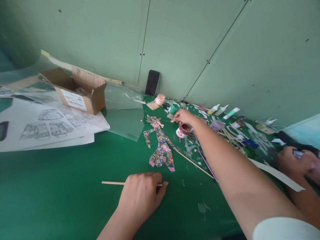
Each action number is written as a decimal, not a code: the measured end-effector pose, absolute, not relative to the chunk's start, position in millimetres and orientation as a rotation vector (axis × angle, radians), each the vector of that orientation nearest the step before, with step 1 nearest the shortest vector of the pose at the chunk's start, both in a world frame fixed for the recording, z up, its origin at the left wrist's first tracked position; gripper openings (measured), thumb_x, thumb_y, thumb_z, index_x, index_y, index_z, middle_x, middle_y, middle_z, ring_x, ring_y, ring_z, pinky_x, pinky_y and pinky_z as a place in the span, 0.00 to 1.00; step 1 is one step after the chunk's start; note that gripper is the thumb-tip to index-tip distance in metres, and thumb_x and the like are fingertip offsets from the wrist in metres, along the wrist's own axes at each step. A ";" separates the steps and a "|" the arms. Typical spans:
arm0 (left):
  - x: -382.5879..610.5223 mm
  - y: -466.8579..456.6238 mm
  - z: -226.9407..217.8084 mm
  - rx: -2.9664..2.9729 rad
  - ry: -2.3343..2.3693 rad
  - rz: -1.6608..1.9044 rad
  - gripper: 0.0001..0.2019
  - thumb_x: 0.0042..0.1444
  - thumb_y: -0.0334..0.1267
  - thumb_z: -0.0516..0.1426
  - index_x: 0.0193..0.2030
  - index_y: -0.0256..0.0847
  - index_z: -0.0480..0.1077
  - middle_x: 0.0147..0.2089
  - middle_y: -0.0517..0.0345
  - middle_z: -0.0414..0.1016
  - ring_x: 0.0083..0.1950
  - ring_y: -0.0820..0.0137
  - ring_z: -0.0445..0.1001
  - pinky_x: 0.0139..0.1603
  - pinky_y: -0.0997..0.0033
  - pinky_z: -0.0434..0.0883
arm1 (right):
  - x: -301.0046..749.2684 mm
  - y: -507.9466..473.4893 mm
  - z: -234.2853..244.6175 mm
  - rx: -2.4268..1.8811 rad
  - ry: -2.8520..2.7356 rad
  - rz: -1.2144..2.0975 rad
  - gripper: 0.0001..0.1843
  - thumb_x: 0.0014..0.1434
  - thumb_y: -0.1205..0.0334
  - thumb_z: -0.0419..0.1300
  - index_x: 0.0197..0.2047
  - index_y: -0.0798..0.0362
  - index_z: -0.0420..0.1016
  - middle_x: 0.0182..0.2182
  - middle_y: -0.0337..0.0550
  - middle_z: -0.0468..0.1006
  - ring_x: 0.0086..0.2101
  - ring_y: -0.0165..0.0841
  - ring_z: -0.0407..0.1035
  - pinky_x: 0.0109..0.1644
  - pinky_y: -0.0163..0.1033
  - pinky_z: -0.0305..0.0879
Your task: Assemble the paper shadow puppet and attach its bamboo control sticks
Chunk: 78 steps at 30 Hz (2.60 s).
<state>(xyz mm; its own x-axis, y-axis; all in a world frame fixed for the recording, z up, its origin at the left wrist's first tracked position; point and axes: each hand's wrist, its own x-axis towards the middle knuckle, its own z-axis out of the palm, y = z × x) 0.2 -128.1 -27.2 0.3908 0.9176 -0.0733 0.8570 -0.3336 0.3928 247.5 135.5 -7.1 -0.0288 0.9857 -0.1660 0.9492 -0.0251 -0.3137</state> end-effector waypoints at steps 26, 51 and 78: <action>0.0 -128.6 -22.8 2.311 1.534 0.235 0.14 0.63 0.43 0.52 0.30 0.43 0.73 0.30 0.56 0.80 0.32 0.63 0.78 0.27 0.68 0.47 | 250.3 123.5 8.0 -1.963 -1.889 0.231 0.09 0.49 0.70 0.62 0.36 0.56 0.80 0.28 0.42 0.81 0.24 0.27 0.71 0.31 0.31 0.67; -11.6 -146.6 -17.1 2.352 1.436 0.832 0.13 0.61 0.40 0.56 0.51 0.43 0.72 0.27 0.65 0.74 0.27 0.74 0.72 0.30 0.78 0.59 | 156.6 -126.6 -39.9 -0.900 -1.254 1.298 0.18 0.44 0.52 0.71 0.33 0.47 0.69 0.21 0.30 0.68 0.18 0.24 0.59 0.21 0.32 0.55; -10.1 -152.6 -18.3 2.367 1.567 0.949 0.09 0.61 0.41 0.56 0.38 0.41 0.76 0.38 0.55 0.82 0.39 0.64 0.79 0.35 0.73 0.65 | 147.9 -136.8 -41.9 -0.893 -1.226 1.263 0.21 0.36 0.51 0.74 0.32 0.53 0.76 0.27 0.35 0.76 0.25 0.26 0.62 0.30 0.34 0.56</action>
<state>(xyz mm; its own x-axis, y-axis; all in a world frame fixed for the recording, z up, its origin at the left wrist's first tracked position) -10.1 -152.6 -18.3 0.2550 0.8705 0.4211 0.7764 -0.4439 0.4474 147.9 -136.8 -41.9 -0.1069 0.9799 0.1684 -0.1978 0.1450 -0.9695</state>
